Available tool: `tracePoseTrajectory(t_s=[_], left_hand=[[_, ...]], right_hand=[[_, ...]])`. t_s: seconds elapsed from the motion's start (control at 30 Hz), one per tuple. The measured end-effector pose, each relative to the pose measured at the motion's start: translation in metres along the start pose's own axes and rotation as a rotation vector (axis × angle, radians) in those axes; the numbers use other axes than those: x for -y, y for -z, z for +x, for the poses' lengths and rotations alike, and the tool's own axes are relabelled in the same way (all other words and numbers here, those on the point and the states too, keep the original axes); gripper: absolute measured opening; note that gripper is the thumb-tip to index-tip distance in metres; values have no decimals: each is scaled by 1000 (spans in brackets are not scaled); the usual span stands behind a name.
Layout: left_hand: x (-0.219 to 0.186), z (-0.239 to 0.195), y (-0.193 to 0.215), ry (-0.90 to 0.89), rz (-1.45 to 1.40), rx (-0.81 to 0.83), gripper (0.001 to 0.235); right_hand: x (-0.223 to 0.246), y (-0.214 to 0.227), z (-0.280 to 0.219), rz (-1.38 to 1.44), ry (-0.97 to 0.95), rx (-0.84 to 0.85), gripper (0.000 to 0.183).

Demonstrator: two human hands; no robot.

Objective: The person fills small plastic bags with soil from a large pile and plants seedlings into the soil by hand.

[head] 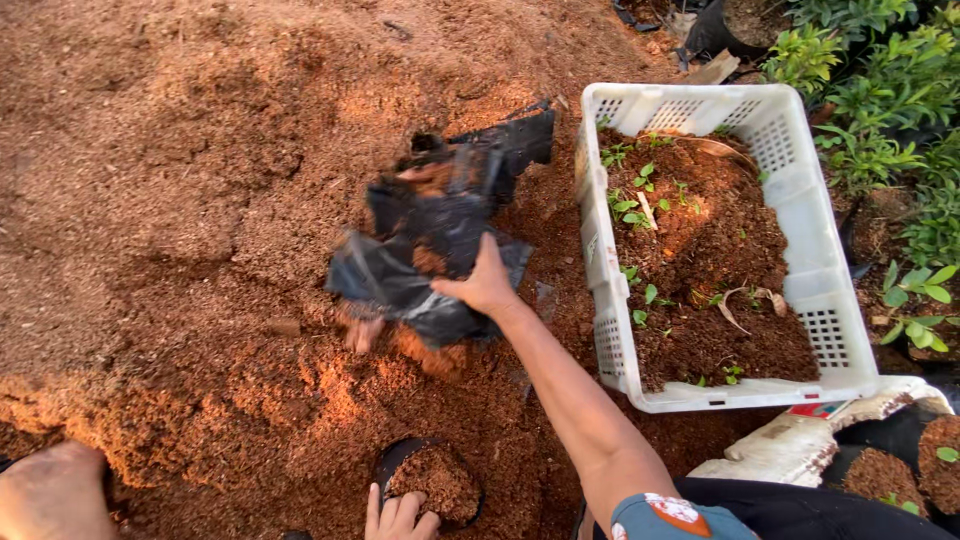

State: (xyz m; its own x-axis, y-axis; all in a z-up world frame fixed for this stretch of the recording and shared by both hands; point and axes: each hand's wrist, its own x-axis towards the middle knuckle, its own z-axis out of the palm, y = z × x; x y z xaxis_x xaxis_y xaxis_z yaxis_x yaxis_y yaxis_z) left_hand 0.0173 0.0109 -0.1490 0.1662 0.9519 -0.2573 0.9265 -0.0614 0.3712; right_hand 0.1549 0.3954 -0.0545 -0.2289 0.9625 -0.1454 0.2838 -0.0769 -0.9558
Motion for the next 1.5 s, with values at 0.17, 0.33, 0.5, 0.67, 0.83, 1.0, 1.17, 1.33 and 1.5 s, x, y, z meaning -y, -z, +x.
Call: tracePoseTrajectory(t_s=[0.17,0.33,0.5,0.67,0.83,1.0,1.17,1.33,1.5], left_hand=[[-19,0,27,68,7,47,6],[-39,6,63,166,53,54,5],[-48,-5,76,88,-55,-49,15],[-55,-5,92,96,-80,-10,21],[-70,-8,106,108,-71,-59,18],[-79,-15,119,84,-29,-143,14],[-88,-12,125,107,62,-100,14],[-96,-7,128,118,90,-114,16],[-100,-4,129,168,233,-7,10]], right_hand=[[-7,-34,6,-499,71,-34,140],[12,-12,21,-676,10,62,148],[34,116,20,-1018,277,-591,66],[1,181,63,-1075,-327,-350,34],[-42,167,56,-1018,-83,-422,25],[-41,137,17,-976,12,-390,26],[-36,119,-18,-1038,242,-351,14],[-19,122,-26,-948,249,-339,22],[25,180,-47,-516,-122,-23,48]])
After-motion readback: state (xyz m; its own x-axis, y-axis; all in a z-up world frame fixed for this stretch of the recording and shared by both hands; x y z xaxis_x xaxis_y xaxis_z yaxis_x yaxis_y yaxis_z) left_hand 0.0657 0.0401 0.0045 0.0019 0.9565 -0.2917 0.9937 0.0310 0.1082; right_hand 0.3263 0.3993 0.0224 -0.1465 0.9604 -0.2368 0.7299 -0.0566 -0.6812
